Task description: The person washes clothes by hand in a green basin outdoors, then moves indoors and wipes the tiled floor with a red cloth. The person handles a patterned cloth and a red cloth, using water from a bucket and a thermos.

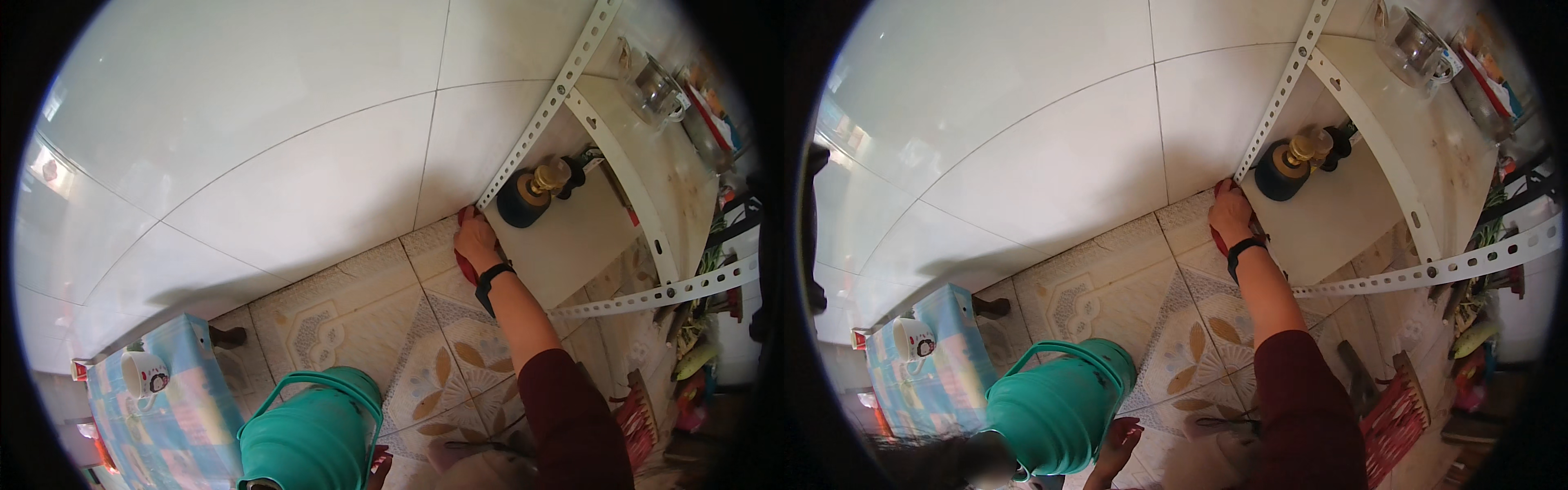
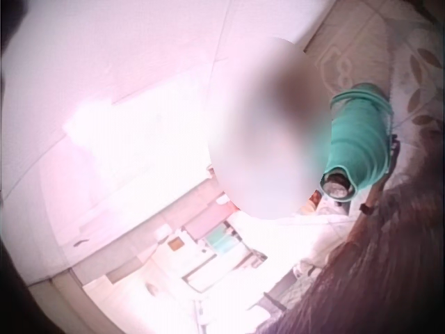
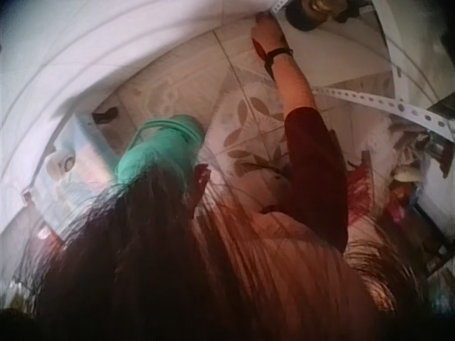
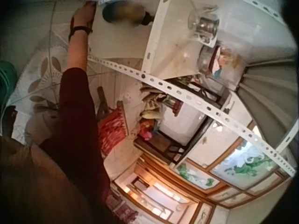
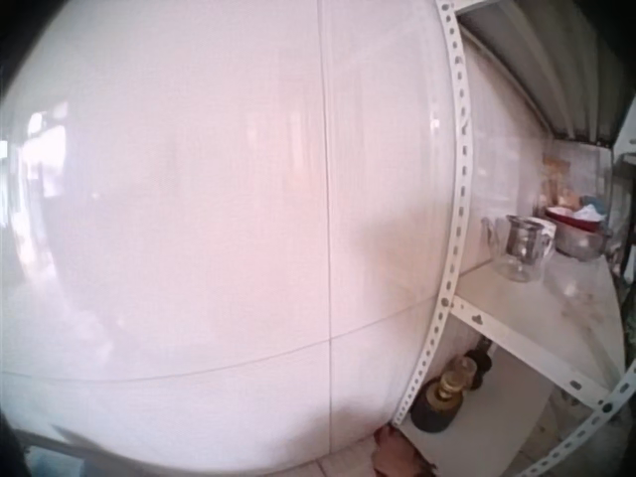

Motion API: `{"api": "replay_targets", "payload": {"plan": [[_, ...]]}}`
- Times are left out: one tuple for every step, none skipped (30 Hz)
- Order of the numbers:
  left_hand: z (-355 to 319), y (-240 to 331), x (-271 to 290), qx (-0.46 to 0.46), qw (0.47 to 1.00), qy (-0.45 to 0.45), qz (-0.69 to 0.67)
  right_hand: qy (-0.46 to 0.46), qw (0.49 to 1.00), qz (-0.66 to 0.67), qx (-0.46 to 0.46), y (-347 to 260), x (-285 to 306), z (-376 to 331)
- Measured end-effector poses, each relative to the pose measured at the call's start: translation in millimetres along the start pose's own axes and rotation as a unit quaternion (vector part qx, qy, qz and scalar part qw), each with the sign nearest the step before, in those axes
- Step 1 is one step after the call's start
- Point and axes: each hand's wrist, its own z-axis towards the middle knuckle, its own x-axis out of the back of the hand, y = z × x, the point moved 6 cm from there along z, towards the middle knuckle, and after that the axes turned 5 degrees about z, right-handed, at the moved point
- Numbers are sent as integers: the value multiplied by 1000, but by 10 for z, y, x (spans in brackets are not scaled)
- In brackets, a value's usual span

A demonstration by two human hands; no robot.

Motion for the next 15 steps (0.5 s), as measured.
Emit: {"api": "replay_targets", "payload": {"plan": [[-5, 59, -19, 4, 1000, 1, -2, -9, 1000, -1, -7, 14, -10, 48], [-11, 130, -42, 7, 1000, 2, -3, -18, 1000, 1, -11, 25, -6, 77], [-22, 207, -60, 13, 1000, 2, -3, -49, 999, -10, -19, 48, -12, 69], [-34, 295, -75, 15, 1000, 3, 1, -52, 999, 3, -15, 49, 21, 35], [-47, 383, -86, 18, 1000, 5, 5, -77, 997, 3, -14, 69, 51, -32], [-60, 474, -97, 17, 1000, 9, 12, -81, 997, 7, -6, 68, 114, -78], [-72, 562, -110, 16, 1000, 14, 19, -84, 996, -5, 7, 74, 165, -179], [-79, 642, -103, 16, 999, 17, 22, -66, 997, -14, 28, 86, 227, -346], [-86, 715, -112, 14, 999, 15, 25, -60, 997, -31, 40, 97, 266, -495], [-87, 776, -110, 13, 999, 14, 26, -75, 995, -36, 49, 122, 270, -637], [-91, 823, -115, 12, 1000, 11, 26, -104, 992, -49, 48, 176, 244, -784], [-95, 854, -114, 11, 1000, 8, 24, -133, 988, -62, 46, 223, 206, -870], [-104, 870, -107, 10, 1000, 7, 22, -110, 991, -55, 52, 255, 220, -900], [-115, 871, -98, 11, 1000, 8, 20, -88, 994, -45, 55, 293, 225, -911], [-124, 862, -78, 10, 1000, 10, 20, -76, 995, -36, 55, 322, 200, -905]]}}
